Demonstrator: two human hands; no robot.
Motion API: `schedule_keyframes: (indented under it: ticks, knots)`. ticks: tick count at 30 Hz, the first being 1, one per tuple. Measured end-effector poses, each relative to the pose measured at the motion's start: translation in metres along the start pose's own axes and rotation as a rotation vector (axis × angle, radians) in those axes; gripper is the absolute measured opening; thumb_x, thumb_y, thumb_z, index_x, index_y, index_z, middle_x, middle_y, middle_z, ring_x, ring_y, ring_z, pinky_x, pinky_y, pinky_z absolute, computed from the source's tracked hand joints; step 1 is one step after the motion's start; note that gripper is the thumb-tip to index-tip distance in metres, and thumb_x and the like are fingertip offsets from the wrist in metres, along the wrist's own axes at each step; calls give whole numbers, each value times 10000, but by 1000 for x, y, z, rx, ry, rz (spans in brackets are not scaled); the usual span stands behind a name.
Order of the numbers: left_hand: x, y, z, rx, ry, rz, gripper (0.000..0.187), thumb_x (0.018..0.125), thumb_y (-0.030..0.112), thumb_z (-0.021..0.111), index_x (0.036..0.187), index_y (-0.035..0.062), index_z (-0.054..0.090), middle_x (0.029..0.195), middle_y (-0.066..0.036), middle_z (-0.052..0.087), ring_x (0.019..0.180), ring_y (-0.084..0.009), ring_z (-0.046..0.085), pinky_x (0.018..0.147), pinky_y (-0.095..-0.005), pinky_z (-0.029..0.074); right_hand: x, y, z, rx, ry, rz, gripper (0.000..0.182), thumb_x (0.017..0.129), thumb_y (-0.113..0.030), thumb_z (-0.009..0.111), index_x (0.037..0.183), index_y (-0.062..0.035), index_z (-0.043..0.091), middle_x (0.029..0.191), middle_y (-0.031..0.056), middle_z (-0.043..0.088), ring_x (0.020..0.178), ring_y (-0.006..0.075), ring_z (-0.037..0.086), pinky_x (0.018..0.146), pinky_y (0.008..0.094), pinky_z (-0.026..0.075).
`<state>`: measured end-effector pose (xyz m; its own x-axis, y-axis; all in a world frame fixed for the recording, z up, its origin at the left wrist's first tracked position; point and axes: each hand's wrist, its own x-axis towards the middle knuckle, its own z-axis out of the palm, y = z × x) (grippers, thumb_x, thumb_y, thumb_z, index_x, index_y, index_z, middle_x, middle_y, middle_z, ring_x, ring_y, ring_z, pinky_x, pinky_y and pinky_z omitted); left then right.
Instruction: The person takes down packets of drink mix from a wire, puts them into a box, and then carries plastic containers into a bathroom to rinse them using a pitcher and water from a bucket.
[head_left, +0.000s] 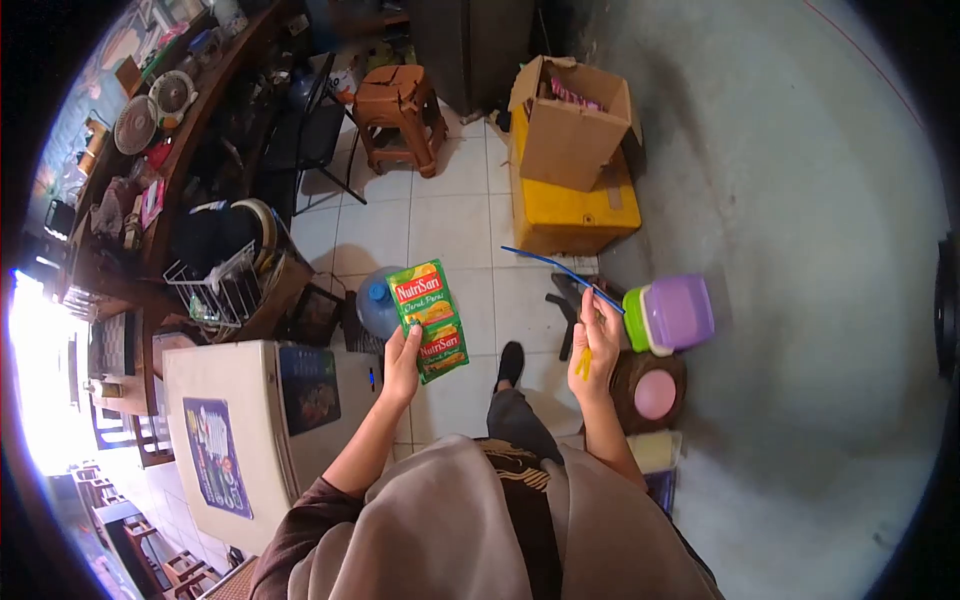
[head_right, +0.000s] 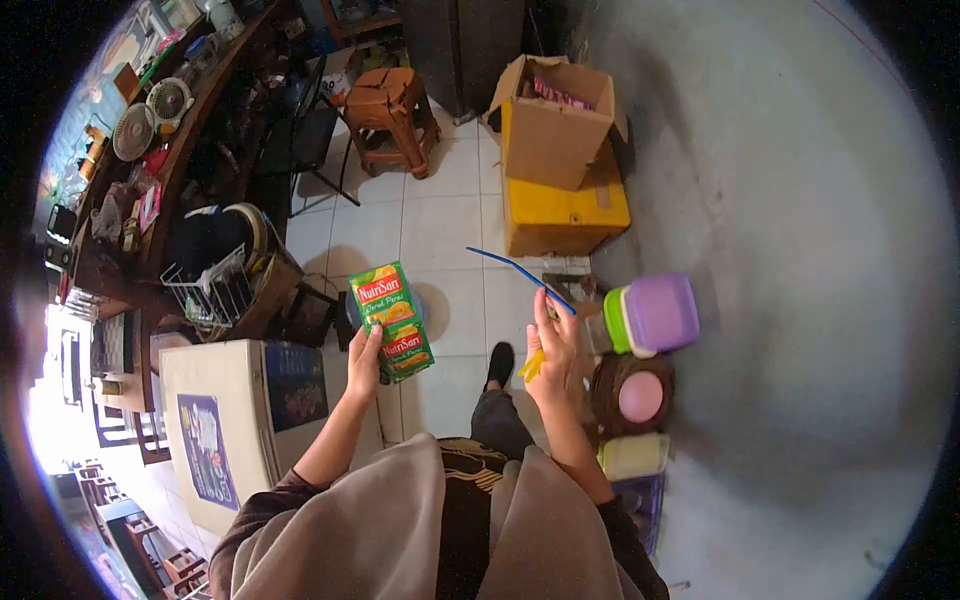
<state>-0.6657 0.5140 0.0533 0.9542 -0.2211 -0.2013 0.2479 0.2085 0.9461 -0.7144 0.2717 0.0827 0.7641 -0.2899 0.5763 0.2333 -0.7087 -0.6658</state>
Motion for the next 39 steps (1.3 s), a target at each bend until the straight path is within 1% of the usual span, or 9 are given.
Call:
schedule_keyframes:
  ticks: [9,15,22,26,29,31,33,37,39]
  knots:
    - [237,82,92,224,-107,246,300,877,233,401,1002,-33,458,845,-73,543,793,-106,479,723,-277,403,195,79,7,-98,113,-51,339,864,-143,391,1164,5,445,1101,157,422,974,236,455,763,309,423]
    - [443,121,148,657,-227,457,272,822,214,476,991,2,451,804,-194,552,777,-275,554,684,-340,411,288,118,24,-223,203,-106,418,890,-260,327,1173,36,414,1164,162,365,1038,256,441,773,324,450]
    - [626,74,249,949,-787,473,384,773,262,515,1088,47,466,963,-202,546,898,-342,522,806,-394,398,389,117,91,-297,346,-49,477,895,-303,298,1162,81,393,1173,165,323,1042,273,439,760,350,470]
    - [683,29,250,1035,-710,470,384,759,252,524,1104,90,475,1060,-152,524,984,-315,488,867,-385,374,452,121,150,-186,371,-69,538,885,-355,302,1175,95,360,1170,170,316,1037,275,439,721,334,494]
    - [735,-13,175,498,-237,313,328,776,203,477,1088,101,476,990,-120,554,835,-274,554,783,-348,422,496,129,211,-85,293,-93,545,882,-369,304,1165,91,378,1159,172,334,1025,275,448,723,338,494]
    - [770,24,73,437,244,388,255,787,109,413,1012,29,503,1019,-103,525,1018,-222,448,867,-343,352,527,145,253,-22,199,-80,528,885,-358,300,1148,87,405,1149,189,353,1007,285,462,743,346,480]
    - [790,105,20,315,396,444,281,813,132,387,1070,26,428,991,-94,514,927,-154,483,809,-304,382,564,163,304,30,115,-155,504,888,-334,299,1142,85,416,1152,192,353,1001,285,466,750,346,471]
    - [812,179,4,-74,-567,-21,532,827,414,432,1191,35,347,1086,-83,436,1046,-169,391,904,-316,301,649,177,430,59,-216,-274,323,828,-153,417,1069,39,514,1081,198,463,959,290,491,827,354,390]
    - [847,195,33,-571,-539,37,498,854,404,377,1180,31,326,1116,-91,410,1025,-190,397,903,-325,300,677,212,522,60,-168,-313,299,789,-133,467,1034,21,543,1040,173,501,945,278,496,825,350,378]
